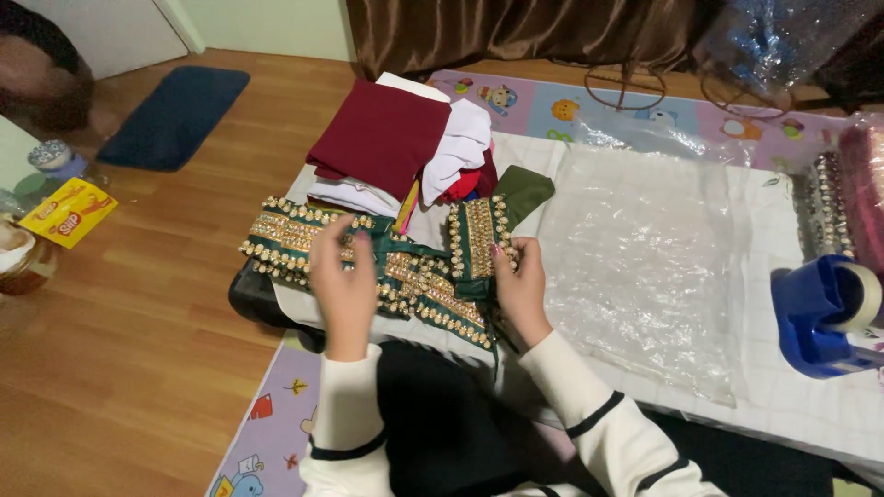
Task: The person wraps several ornate green and gold embroidered garment accessories in bubble wrap and secures them with adhesive tape.
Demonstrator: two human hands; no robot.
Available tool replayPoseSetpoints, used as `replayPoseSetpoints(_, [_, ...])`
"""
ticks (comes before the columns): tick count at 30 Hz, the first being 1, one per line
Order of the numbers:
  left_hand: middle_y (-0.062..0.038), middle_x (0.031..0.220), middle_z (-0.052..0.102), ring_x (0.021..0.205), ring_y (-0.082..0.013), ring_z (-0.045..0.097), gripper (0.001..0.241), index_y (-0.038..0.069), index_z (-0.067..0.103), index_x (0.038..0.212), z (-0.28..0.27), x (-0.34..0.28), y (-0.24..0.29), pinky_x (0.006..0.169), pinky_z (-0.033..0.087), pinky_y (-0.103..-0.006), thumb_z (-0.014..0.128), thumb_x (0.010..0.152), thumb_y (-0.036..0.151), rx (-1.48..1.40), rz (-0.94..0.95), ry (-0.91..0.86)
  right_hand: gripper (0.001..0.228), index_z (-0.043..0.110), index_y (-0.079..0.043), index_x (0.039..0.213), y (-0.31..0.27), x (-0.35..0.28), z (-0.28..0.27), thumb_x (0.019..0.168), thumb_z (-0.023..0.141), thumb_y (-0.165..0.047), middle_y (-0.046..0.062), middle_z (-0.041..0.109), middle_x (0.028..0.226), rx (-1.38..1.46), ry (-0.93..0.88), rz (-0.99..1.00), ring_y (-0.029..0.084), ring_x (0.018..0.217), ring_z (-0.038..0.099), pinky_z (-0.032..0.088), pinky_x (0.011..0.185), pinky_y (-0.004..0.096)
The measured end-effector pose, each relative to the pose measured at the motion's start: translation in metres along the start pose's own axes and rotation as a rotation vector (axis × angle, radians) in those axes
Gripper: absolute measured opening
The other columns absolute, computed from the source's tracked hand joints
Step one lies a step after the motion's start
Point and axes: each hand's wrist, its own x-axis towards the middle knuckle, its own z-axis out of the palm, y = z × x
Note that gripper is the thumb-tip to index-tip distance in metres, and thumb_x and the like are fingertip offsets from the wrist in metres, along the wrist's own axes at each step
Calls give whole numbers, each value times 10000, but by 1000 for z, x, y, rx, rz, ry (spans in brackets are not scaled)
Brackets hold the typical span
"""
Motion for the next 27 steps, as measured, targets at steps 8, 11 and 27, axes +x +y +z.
replayPoseSetpoints(8, [-305,1635,244,1537,-458,221,1000,57,44,1614,-61,52,-157,1248,174,-597,699,1045,553,-145,-464,352,579,410,-34,1461,-18,8,10,920,616,-30,349,587,1310,-498,-250,-76,508,1195,601,467,1036,618])
replayPoseSetpoints(11, [-355,1543,344,1467,-462,341,986,-84,320,1534,-60,55,-138,1208,286,-549,808,927,521,-62,-477,299,631,421,16,1472,5,15,14,881,638,-37,357,459,1466,-706,-363,-178,539,1341,467,332,1149,645])
replayPoseSetpoints(27, [-197,1419,419,1201,-264,495,530,177,338,1376,-52,47,-80,1081,427,-422,748,1053,87,-323,138,546,402,575,-35,1392,-32,-10,24,992,541,-57,292,481,1479,-377,-385,-394,484,1419,394,272,1179,596])
